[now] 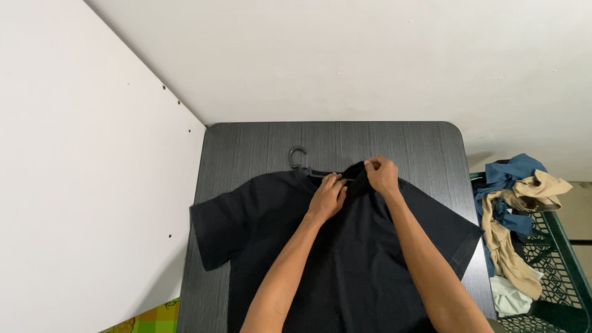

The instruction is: The person irons a black t-shirt laid flat on a table using a steam iron. After ironing, the person retrieves a hanger from a nearby wardrobe, places the t-shirt on the hanger, and hangs it inside the wardrobe.

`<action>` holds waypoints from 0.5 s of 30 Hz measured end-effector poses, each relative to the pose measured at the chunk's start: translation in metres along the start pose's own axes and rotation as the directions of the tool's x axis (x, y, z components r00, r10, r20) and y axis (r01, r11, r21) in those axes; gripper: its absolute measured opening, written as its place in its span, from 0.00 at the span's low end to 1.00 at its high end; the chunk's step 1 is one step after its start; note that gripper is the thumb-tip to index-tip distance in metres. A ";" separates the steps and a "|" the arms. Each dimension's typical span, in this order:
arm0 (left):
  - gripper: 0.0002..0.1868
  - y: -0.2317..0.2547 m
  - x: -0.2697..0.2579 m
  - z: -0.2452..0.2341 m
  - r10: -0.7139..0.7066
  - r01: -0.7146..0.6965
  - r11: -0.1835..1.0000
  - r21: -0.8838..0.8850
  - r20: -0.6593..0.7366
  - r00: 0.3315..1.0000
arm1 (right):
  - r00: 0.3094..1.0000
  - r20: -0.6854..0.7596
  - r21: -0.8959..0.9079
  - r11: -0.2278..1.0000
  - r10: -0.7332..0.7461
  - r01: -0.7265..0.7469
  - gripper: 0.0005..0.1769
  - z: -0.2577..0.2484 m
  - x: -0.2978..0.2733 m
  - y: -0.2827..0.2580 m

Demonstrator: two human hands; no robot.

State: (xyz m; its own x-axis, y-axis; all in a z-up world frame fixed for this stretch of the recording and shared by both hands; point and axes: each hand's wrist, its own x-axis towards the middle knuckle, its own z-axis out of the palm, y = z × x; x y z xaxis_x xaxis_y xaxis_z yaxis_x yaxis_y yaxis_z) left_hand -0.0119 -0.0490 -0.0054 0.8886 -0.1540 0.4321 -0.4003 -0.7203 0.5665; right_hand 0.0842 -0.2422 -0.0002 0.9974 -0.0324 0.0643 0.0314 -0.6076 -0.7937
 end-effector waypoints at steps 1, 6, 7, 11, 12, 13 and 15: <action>0.13 -0.003 -0.003 -0.006 0.010 -0.010 1.000 -0.009 -0.041 0.999 | 0.999 0.032 -0.023 1.000 -0.007 0.008 0.13 0.004 -0.002 -0.001; 0.16 -0.041 -0.027 -0.041 -0.131 0.183 0.961 0.209 -0.237 0.963 | 0.954 -0.007 -0.256 0.923 -0.299 0.287 0.13 0.021 -0.024 -0.014; 0.17 -0.050 -0.030 -0.047 -0.136 0.213 0.935 0.284 -0.267 0.954 | 0.963 0.031 -0.288 0.920 -0.268 0.266 0.12 0.023 -0.027 -0.019; 0.22 -0.084 -0.045 -0.058 -0.185 0.343 0.804 0.486 -0.343 0.921 | 0.946 0.136 -0.341 0.883 -0.294 0.324 0.14 0.041 -0.042 -0.036; 0.23 -0.091 -0.047 -0.059 -0.209 0.375 0.772 0.514 -0.353 0.912 | 0.928 0.152 -0.334 0.866 -0.340 0.372 0.15 0.046 -0.046 -0.039; 0.22 -0.095 -0.051 -0.059 -0.266 0.395 0.810 0.433 -0.329 0.906 | 0.916 0.151 -0.355 0.844 -0.373 0.402 0.16 0.052 -0.051 -0.038; 0.20 -0.102 -0.056 -0.060 -0.369 0.435 0.861 0.262 -0.267 0.890 | 0.886 0.151 -0.395 0.795 -0.438 0.460 0.17 0.063 -0.057 -0.036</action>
State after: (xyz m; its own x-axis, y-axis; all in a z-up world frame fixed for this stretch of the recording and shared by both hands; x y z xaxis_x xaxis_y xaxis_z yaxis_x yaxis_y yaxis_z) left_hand -0.0343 0.0731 -0.0453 0.8791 0.3088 0.3631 0.1004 -0.8646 0.4922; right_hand 0.0304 -0.1689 -0.0133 0.8799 0.3573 0.3132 0.4585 -0.8113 -0.3627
